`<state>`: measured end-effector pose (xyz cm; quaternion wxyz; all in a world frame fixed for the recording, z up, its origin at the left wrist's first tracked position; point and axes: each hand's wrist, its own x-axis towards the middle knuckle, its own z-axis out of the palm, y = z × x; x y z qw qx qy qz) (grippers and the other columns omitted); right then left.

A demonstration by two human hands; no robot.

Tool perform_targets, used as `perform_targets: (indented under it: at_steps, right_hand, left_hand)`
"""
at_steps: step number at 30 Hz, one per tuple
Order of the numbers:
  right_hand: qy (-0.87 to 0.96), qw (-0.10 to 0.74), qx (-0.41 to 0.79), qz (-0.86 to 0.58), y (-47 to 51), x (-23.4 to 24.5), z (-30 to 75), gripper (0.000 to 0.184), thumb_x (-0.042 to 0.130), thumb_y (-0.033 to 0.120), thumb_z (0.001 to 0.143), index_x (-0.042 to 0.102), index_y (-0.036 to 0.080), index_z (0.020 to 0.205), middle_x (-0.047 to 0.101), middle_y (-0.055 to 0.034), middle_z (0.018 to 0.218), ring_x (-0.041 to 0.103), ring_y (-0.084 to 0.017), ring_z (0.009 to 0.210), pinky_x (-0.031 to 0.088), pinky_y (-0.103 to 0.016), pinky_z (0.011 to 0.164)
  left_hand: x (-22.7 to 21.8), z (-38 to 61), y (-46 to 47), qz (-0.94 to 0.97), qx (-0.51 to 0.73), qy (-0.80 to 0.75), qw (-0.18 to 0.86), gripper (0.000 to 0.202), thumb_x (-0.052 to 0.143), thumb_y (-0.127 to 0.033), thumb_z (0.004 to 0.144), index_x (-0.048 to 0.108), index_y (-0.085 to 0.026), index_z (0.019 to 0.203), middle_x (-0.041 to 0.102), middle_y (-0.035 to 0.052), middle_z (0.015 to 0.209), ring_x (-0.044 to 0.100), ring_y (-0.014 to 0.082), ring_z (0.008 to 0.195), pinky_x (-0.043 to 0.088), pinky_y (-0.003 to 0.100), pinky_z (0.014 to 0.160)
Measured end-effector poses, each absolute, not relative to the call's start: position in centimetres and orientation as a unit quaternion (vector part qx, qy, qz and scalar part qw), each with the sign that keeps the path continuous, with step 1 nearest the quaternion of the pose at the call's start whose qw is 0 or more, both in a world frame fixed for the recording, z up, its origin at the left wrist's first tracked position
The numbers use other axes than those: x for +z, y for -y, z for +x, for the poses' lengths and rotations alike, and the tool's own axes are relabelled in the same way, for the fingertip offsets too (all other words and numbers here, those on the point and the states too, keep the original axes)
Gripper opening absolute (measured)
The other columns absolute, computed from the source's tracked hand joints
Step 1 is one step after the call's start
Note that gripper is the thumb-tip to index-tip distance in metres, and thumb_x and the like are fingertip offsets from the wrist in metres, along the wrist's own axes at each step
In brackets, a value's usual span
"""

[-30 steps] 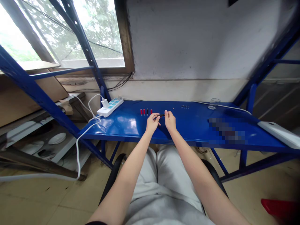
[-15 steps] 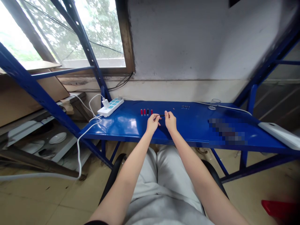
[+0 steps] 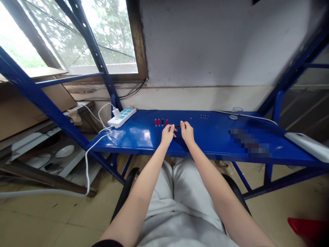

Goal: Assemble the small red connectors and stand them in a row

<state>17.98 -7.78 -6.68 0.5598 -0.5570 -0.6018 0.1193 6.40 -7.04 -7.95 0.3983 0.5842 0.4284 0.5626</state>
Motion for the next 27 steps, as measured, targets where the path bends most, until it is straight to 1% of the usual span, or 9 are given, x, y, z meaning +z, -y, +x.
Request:
perform_targets:
  at_steps: [9, 17, 22, 24, 27]
  right_hand:
    - [0.607, 0.562, 0.123, -0.548, 7.76, -6.81, 17.99, 0.042, 0.032, 0.054, 0.086, 0.039, 0.021, 0.061, 0.042, 0.0035, 0.054, 0.038, -0.011, 0.051, 0.028, -0.024, 0.053]
    - [0.612, 0.562, 0.128, -0.541, 7.77, -6.77, 17.99, 0.042, 0.032, 0.055, 0.086, 0.04, 0.021, 0.062, 0.042, 0.0037, 0.053, 0.039, -0.011, 0.051, 0.029, -0.024, 0.053]
    - [0.615, 0.563, 0.126, -0.538, 7.81, -6.72, 17.96, 0.042, 0.032, 0.054, 0.086, 0.042, 0.021, 0.062, 0.043, 0.0032, 0.053, 0.04, -0.011, 0.051, 0.029, -0.024, 0.054]
    - [0.61, 0.567, 0.125, -0.54, 7.77, -6.74, 18.0, 0.042, 0.032, 0.054, 0.086, 0.042, 0.021, 0.063, 0.045, 0.0028, 0.054, 0.041, -0.012, 0.052, 0.03, -0.024, 0.054]
    - [0.591, 0.574, 0.122, -0.553, 7.72, -6.75, 18.11, 0.042, 0.031, 0.055, 0.086, 0.041, 0.021, 0.063, 0.045, 0.0025, 0.054, 0.041, -0.012, 0.052, 0.03, -0.024, 0.054]
  left_hand:
    - [-7.48, 6.44, 7.52, 0.576, 0.565, -0.44, 0.394, 0.038, 0.043, -0.051, 0.082, 0.05, -0.016, 0.07, 0.062, 0.0009, 0.067, 0.05, 0.0053, 0.04, 0.037, 0.018, 0.045]
    - [-7.4, 6.39, 7.67, 0.568, 0.567, -0.444, 0.399, 0.042, 0.042, -0.055, 0.082, 0.051, -0.016, 0.069, 0.06, 0.0004, 0.06, 0.05, 0.0062, 0.04, 0.038, 0.019, 0.046]
    - [-7.48, 6.47, 7.44, 0.561, 0.567, -0.449, 0.403, 0.045, 0.04, -0.056, 0.082, 0.05, -0.015, 0.064, 0.061, 0.002, 0.059, 0.05, 0.0066, 0.039, 0.038, 0.02, 0.045]
    - [-7.4, 6.48, 7.45, 0.554, 0.572, -0.445, 0.41, 0.045, 0.04, -0.055, 0.082, 0.051, -0.015, 0.066, 0.062, 0.0028, 0.063, 0.05, 0.006, 0.039, 0.037, 0.019, 0.044]
    - [-7.31, 6.46, 7.51, 0.553, 0.584, -0.417, 0.424, 0.036, 0.047, -0.05, 0.08, 0.054, -0.015, 0.084, 0.065, 0.0024, 0.072, 0.05, 0.0048, 0.039, 0.037, 0.018, 0.042]
